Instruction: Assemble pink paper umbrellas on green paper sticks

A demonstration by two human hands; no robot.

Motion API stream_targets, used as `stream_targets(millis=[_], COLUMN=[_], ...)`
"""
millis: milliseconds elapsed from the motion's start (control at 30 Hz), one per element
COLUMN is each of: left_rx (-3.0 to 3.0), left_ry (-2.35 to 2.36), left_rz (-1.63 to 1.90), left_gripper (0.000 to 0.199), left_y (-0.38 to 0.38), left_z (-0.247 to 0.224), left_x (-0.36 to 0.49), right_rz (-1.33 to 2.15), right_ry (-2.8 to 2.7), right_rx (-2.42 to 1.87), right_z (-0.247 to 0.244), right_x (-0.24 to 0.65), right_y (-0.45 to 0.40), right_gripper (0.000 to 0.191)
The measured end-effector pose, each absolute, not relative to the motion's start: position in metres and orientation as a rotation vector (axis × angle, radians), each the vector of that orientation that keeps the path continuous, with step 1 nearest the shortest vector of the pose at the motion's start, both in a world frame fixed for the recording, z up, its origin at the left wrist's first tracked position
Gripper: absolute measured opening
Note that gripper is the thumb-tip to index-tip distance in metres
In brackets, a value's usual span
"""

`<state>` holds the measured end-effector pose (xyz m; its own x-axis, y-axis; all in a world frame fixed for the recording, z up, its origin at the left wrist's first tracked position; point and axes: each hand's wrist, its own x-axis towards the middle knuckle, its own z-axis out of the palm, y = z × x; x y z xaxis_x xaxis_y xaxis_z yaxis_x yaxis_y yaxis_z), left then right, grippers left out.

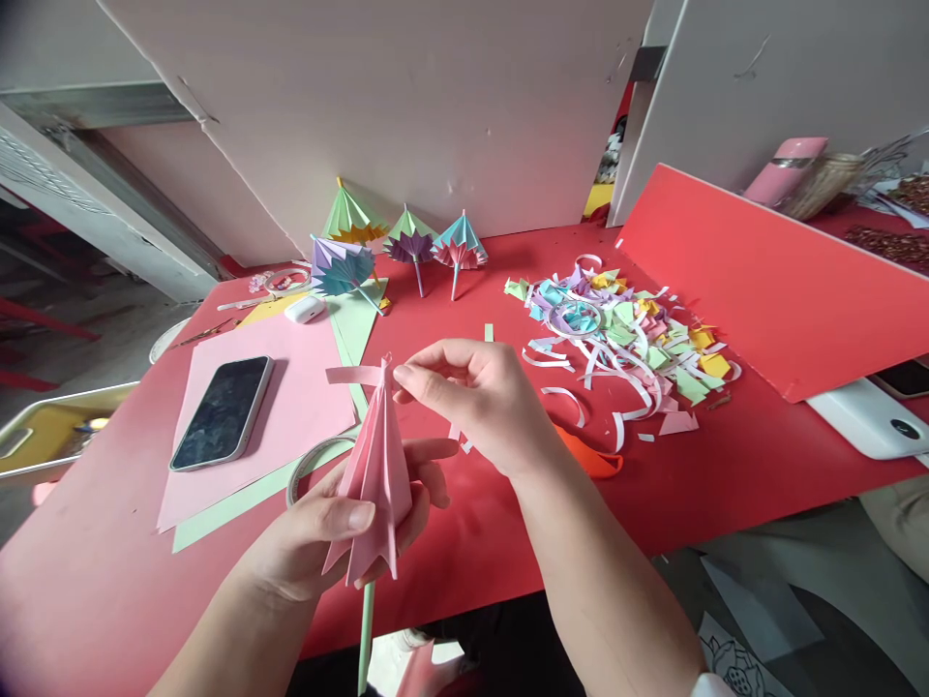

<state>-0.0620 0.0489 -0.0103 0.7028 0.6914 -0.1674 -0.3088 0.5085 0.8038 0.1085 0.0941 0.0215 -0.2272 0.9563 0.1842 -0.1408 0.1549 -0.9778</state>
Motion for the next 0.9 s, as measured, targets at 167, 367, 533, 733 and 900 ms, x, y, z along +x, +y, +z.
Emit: stream_targets(millis=[167, 367, 533, 733, 900], left_rx=[0.751, 0.684, 0.825, 0.964, 1.079], left_ry=[0.383, 0.272, 0.496, 0.667, 0.777], left_rz=[0.619, 0.588, 0.629, 0.597, 0.565], left_gripper=[0.053, 0.055, 0.052, 0.047, 0.047], left_y=[0.049, 0.049, 0.049, 0.051, 0.052], left_z=[-0.013, -0.015, -0.012, -0.007, 0.000], left_x=[-0.062, -0.062, -0.065, -0.071, -0.073], right_rz=[1.338, 1.375, 1.362, 1.324, 1.353], right_ry=[-1.357, -1.362, -1.355, -1.380, -1.389], right_rx=[-0.841, -0.838, -0.835, -0.904, -0.883], right_z=[0.022, 0.024, 0.022, 0.020, 0.019], right_x=[0.108, 0.107, 0.108, 0.108, 0.108], right_y=[0.094, 0.093, 0.093, 0.094, 0.095], right_gripper=[0.011, 0.012, 0.012, 0.011, 0.011])
